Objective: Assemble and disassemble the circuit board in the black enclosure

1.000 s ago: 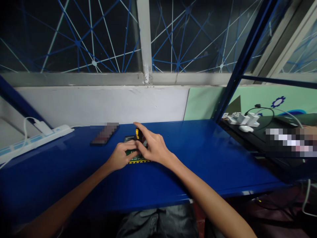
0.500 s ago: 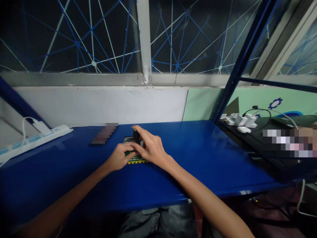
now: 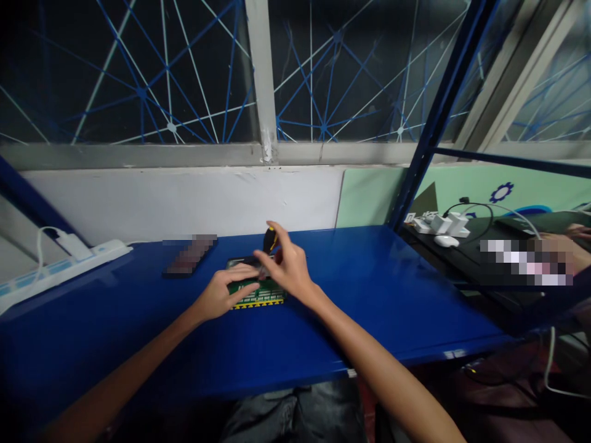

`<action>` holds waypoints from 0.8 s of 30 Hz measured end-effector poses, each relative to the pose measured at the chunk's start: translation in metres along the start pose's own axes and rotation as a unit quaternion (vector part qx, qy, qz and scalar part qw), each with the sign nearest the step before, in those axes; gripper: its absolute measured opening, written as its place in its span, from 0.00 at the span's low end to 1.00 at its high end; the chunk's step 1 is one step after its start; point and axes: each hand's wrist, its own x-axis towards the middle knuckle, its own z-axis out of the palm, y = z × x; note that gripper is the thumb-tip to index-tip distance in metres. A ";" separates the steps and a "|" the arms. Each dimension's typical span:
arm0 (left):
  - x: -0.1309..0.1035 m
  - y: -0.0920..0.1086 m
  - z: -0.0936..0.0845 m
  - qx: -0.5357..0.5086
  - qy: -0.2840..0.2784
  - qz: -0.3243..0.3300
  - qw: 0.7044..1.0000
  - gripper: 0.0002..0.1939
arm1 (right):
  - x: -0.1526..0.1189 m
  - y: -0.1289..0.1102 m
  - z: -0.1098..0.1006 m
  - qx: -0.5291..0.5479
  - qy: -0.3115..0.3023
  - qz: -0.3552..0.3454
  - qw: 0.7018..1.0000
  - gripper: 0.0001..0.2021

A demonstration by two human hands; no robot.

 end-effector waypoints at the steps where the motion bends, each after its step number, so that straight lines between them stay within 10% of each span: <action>1: 0.000 0.000 -0.001 0.004 0.005 0.001 1.000 0.11 | 0.004 0.005 -0.006 0.003 0.029 0.017 0.999 0.31; 9: -0.001 0.001 0.002 0.059 -0.036 0.022 0.997 0.10 | 0.027 0.057 -0.054 -0.137 0.069 0.071 0.986 0.27; 24: -0.004 0.002 0.005 0.077 -0.068 0.015 0.995 0.11 | 0.019 0.050 -0.037 -0.184 -0.036 0.039 0.981 0.28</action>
